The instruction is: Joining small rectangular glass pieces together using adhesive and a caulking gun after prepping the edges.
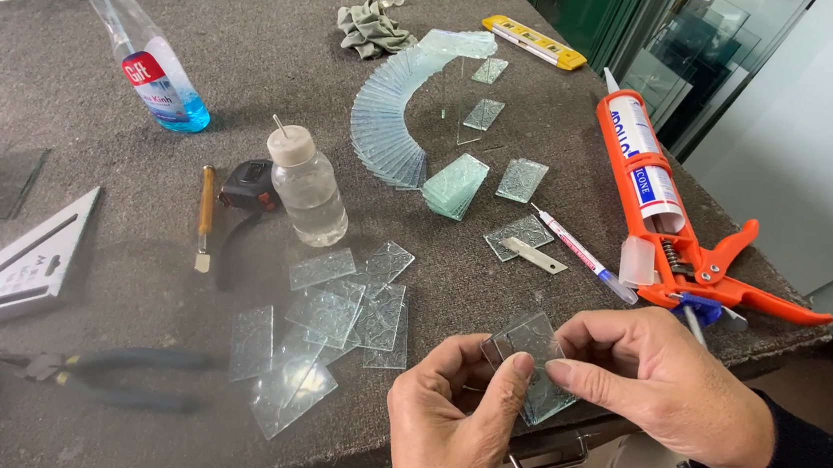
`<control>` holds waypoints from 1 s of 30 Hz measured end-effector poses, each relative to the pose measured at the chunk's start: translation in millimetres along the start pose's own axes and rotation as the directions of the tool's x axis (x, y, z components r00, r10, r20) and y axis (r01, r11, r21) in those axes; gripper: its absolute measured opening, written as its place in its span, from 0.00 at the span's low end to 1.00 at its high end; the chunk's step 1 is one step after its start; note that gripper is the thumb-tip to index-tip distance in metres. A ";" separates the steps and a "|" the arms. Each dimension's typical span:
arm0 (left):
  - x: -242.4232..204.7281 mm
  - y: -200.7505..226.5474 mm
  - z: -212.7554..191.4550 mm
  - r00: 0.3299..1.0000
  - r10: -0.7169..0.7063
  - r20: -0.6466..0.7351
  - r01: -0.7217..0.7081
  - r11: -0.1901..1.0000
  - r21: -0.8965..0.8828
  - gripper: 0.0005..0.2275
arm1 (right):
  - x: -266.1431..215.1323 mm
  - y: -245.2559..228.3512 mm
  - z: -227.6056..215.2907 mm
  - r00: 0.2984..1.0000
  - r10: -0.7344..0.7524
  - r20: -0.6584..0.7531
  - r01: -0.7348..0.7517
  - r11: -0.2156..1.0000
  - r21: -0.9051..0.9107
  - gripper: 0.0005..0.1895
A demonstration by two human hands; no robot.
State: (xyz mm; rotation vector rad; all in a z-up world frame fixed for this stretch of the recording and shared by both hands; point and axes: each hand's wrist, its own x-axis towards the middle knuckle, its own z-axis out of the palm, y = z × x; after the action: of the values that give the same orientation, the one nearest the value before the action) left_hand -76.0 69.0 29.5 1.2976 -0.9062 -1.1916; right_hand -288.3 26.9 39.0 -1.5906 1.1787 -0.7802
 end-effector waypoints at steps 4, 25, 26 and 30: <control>1.4 -1.1 0.3 1.000 -0.018 -0.007 0.018 1.000 0.019 0.06 | 0.6 1.0 -0.6 1.000 -0.001 -0.007 0.001 1.000 -0.019 0.12; 5.5 -3.9 -1.2 0.995 -0.101 0.012 0.101 0.994 -0.040 0.06 | 4.5 5.4 2.9 0.999 0.033 0.003 -0.033 0.999 -0.031 0.14; 5.6 -3.4 -1.5 0.995 -0.102 0.011 0.102 0.994 -0.039 0.06 | 4.4 5.2 3.2 0.999 0.034 0.003 -0.034 0.999 -0.030 0.14; 6.9 -1.2 -0.4 0.993 -0.114 0.037 0.117 0.990 -0.080 0.05 | 3.9 6.2 3.0 0.999 0.044 -0.002 -0.044 0.999 -0.005 0.11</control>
State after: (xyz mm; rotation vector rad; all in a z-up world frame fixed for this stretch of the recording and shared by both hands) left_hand -74.4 62.5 27.3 1.2816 -0.8052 -1.3303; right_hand -286.4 23.8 32.0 -1.5629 1.2136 -0.7510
